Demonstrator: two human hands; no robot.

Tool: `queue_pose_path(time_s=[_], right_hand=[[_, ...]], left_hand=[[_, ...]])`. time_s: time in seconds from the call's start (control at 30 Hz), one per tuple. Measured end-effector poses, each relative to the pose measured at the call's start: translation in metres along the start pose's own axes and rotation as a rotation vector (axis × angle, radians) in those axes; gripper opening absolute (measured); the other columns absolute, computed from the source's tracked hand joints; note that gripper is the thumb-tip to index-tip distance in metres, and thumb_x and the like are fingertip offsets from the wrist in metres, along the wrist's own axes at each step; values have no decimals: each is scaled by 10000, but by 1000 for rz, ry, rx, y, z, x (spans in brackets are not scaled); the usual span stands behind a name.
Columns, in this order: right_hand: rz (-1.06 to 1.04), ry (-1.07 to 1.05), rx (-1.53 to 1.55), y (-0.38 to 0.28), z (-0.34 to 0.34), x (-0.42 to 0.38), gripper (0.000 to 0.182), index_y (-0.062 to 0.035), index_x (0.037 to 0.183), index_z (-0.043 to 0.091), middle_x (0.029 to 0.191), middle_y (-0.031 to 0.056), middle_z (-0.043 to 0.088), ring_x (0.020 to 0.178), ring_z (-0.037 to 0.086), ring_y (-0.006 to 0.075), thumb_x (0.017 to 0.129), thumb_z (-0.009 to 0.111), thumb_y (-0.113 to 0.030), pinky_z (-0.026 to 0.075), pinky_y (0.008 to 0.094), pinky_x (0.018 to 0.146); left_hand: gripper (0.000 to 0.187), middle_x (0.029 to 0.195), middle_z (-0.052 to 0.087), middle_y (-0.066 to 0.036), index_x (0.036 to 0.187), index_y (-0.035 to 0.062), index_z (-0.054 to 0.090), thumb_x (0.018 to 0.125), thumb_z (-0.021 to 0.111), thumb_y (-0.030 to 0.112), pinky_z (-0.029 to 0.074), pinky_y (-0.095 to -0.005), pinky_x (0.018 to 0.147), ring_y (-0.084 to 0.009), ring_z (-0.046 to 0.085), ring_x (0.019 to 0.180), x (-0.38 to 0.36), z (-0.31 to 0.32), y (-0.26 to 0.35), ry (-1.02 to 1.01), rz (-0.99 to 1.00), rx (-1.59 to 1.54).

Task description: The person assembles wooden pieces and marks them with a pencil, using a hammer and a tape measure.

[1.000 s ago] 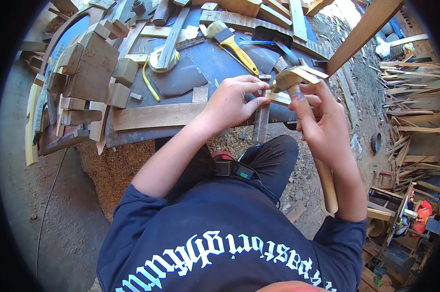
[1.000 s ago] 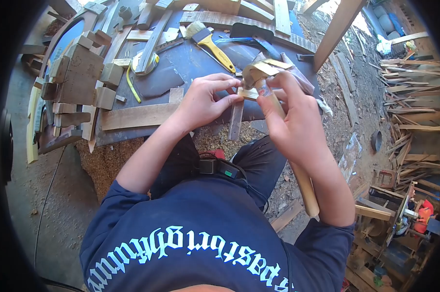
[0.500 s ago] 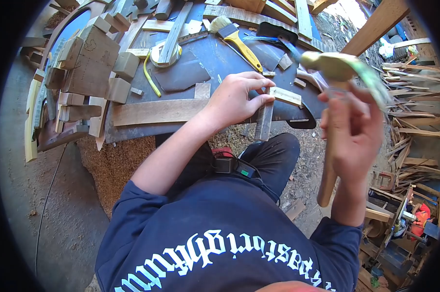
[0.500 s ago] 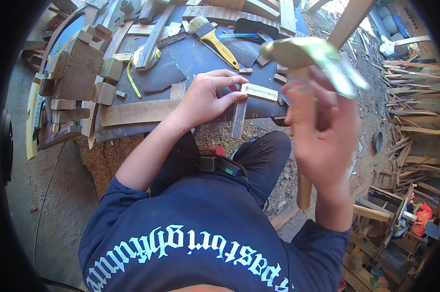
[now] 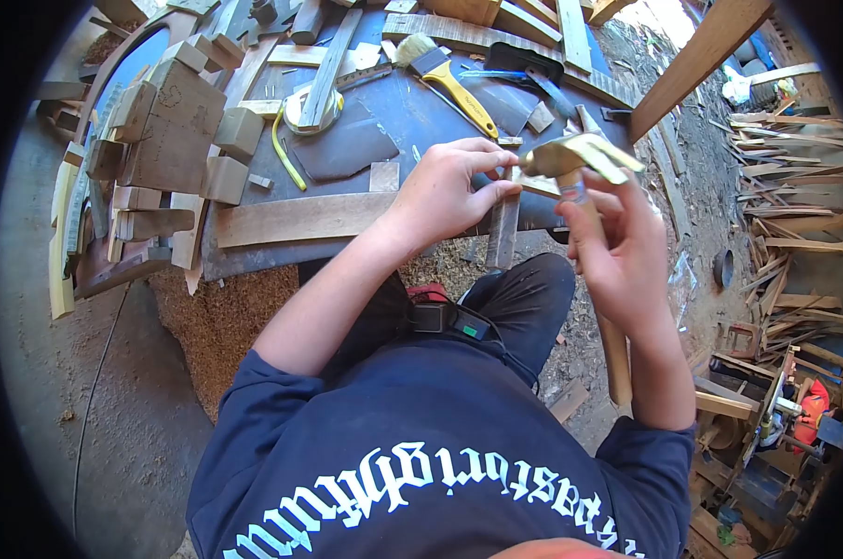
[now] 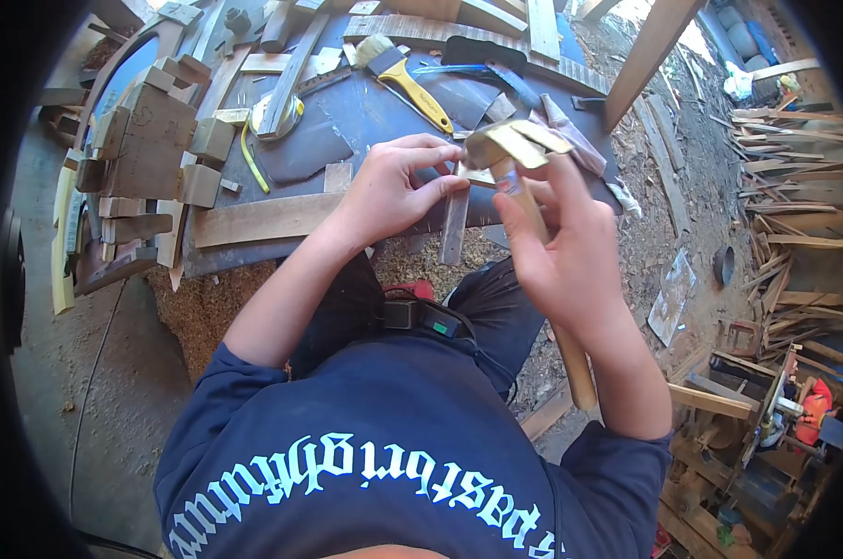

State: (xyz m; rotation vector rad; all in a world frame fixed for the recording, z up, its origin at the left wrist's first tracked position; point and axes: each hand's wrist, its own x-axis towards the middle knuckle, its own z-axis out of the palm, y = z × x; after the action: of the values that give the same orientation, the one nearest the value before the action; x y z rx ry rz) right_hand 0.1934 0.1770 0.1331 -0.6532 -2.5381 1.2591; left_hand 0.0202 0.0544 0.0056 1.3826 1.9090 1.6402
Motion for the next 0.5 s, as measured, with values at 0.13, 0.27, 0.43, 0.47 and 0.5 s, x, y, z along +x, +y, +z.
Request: queue_pose_path(time_s=[0.13, 0.27, 0.43, 0.47, 0.5], right_hand=[[-60, 38, 17, 8, -2, 0, 312, 16, 1292, 596, 901, 160, 801, 756, 751, 133, 1012, 709, -63, 546, 311, 640], [-258, 257, 153, -15, -17, -7, 378, -2, 1417, 544, 1025, 166, 775, 711, 658, 87, 1063, 669, -50, 510, 236, 601], [-301, 245, 87, -5, -9, -3, 317, -16, 1374, 556, 1045, 189, 772, 700, 655, 93, 1075, 655, -55, 499, 236, 580], [-198, 125, 15, 9, -3, 0, 273, 10, 1315, 597, 1007, 170, 787, 695, 665, 87, 1059, 672, -48, 501, 236, 587], [51, -28, -20, 9, 3, 1, 214, 43, 1232, 645, 978, 159, 810, 701, 686, 84, 1039, 691, -36, 511, 243, 607]], left_hand=[[318, 1082, 793, -86, 1222, 54, 809, 920, 851, 142, 575, -283, 665, -125, 709, 764, 0, 3, -4, 14, 19, -15], [310, 1086, 793, -70, 1218, 71, 815, 919, 851, 147, 572, -281, 666, -121, 707, 754, -1, 1, -2, -17, -21, 9], [304, 1093, 794, -71, 1216, 70, 815, 922, 845, 141, 571, -281, 665, -118, 706, 743, 1, 1, 0, -20, -17, 1], [304, 1099, 794, -74, 1216, 68, 814, 922, 845, 141, 570, -281, 663, -119, 706, 742, 0, 1, -1, -4, -7, 3], [304, 1105, 795, -78, 1216, 66, 813, 923, 844, 141, 569, -281, 661, -120, 705, 742, -1, 2, -3, 11, 3, 5]])
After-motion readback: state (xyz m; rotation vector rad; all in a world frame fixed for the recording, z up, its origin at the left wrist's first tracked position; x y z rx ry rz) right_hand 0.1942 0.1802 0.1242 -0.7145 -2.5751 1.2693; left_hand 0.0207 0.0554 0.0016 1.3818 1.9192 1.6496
